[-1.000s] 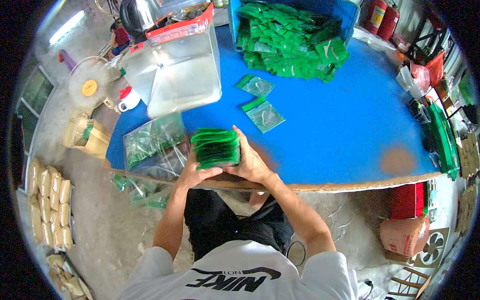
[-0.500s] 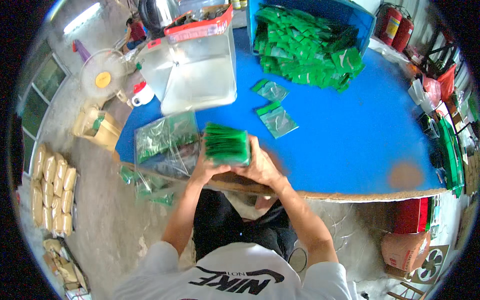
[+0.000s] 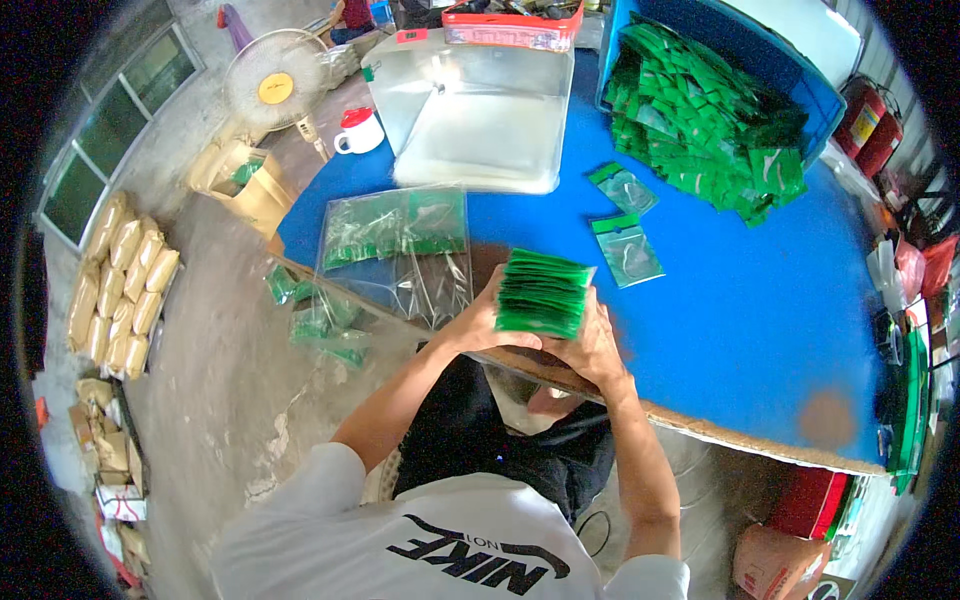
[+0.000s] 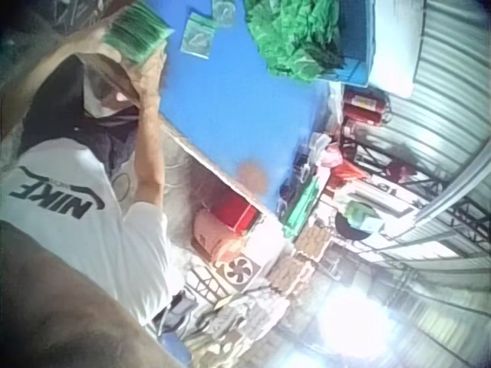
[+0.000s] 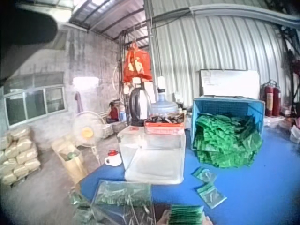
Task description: Organizing small green plastic packets into stacks and placing them into a larger clear plastic bag.
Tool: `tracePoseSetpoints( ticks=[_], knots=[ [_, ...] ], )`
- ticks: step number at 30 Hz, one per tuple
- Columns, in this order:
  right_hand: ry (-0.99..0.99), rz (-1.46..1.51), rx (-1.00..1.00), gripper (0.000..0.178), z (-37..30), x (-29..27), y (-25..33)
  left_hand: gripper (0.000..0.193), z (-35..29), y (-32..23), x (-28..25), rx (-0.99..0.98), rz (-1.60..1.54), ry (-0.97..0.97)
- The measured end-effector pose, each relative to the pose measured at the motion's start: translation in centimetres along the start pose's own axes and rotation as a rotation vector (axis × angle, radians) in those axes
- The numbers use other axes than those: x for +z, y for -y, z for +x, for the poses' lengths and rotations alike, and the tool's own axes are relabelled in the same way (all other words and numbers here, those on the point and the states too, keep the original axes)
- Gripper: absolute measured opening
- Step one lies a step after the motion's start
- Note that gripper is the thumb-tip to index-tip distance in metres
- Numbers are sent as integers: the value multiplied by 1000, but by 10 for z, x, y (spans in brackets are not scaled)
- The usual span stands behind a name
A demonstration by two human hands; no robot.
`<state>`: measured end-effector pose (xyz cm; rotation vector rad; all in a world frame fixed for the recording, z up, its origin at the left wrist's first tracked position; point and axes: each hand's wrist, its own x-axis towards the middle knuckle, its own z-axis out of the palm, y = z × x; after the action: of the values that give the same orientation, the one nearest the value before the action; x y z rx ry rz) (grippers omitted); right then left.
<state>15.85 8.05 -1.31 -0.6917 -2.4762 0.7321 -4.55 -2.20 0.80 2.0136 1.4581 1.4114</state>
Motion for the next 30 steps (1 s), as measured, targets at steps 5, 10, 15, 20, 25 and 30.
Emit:
tracePoseSetpoints(
  ticks=[5, 10, 15, 20, 25, 30],
  knots=[
    [-10, 58, 50, 86, -2, -39, 80, 72, -13, -16, -18, -319, -589, 49],
    [281, 1241, 698, 115, -4, -41, 87, 80, -45, 2, -7, -411, -1174, -22],
    [653, 1977, 629, 107, -36, 7, 115, 67, -27, -44, -19, -631, -1195, -7],
    [260, 1851, 582, 74, -50, -17, 99, 89, -14, -48, -41, -142, -1251, 41],
    [13, 702, 418, 97, -27, -41, 92, 87, -34, -57, -24, -636, -1065, -168],
    [-36, 819, 307, 90, -33, -21, 96, 75, -40, -68, -13, -733, -939, -277]
  ],
)
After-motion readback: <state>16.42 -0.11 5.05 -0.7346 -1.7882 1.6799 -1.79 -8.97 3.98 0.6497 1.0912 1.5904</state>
